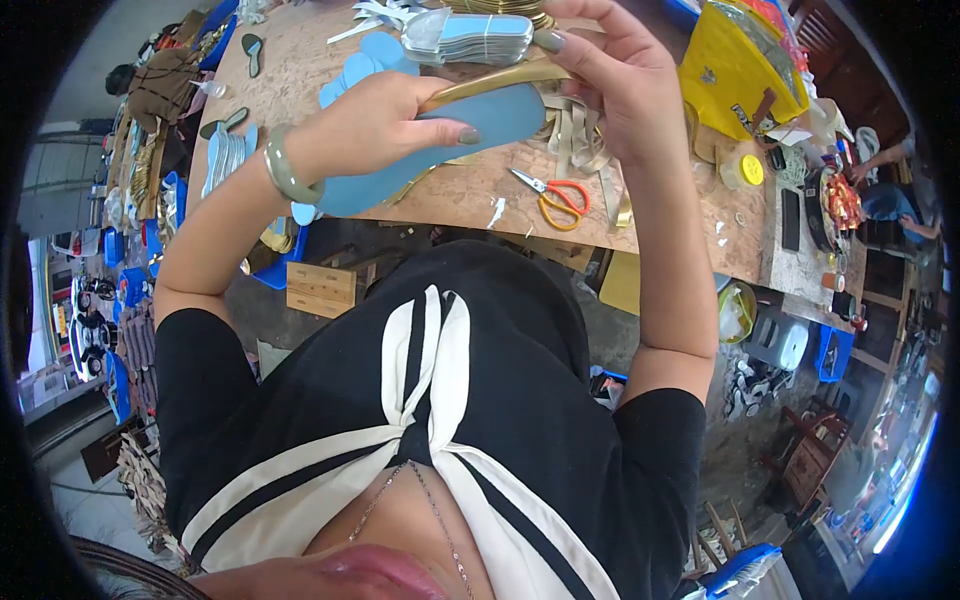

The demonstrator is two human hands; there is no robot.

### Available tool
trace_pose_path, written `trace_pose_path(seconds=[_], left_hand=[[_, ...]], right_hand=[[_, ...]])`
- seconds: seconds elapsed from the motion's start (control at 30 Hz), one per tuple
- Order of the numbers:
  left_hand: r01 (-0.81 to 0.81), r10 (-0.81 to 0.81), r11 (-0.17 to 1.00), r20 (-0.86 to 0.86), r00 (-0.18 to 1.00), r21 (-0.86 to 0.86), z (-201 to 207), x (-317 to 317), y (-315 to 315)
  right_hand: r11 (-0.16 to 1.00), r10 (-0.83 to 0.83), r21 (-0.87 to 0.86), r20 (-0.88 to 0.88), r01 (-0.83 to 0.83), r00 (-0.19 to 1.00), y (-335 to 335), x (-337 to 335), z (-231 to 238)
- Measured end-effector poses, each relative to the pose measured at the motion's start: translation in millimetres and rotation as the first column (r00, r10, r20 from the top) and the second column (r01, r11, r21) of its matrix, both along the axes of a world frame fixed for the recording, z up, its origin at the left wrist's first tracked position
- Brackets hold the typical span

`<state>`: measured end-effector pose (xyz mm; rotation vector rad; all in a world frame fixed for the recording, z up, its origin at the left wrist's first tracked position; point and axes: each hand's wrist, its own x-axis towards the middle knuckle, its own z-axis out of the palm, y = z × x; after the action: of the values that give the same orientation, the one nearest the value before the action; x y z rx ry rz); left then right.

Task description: Applying decorative gold trim to blue shoe insoles and cutting components.

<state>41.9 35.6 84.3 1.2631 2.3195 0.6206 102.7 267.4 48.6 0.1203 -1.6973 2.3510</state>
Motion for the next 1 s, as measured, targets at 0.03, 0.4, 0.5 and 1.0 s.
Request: trace_pose_path(seconds=[0.03, 0.4, 0.5, 1.0], left_hand=[[0.011, -0.011, 0.999, -0.001, 1.000, 0.037, 4, 3, -1], [-0.226, 0.099, 0.882, 0.305, 0.947, 0.414, -18, 20, -9], [-0.298, 0.133, 0.856, 0.378, 0.916, 0.421, -21, 23, -7], [-0.673, 0.059, 0.462, 0.737, 0.673, 0.578, -41, 23, 6]], right_hand=[[0.998, -0.058, 0.007, 0.005, 0.057, 0.998, -2, 4, 6], [0.979, -0.098, -0.188, -0.098, 0.079, 0.990, -34, 12, -4], [0.966, -0.085, -0.255, -0.160, 0.042, 0.983, -43, 8, -12], [0.966, -0.257, -0.052, -0.061, 0.254, 0.964, -70, -6, 2]])
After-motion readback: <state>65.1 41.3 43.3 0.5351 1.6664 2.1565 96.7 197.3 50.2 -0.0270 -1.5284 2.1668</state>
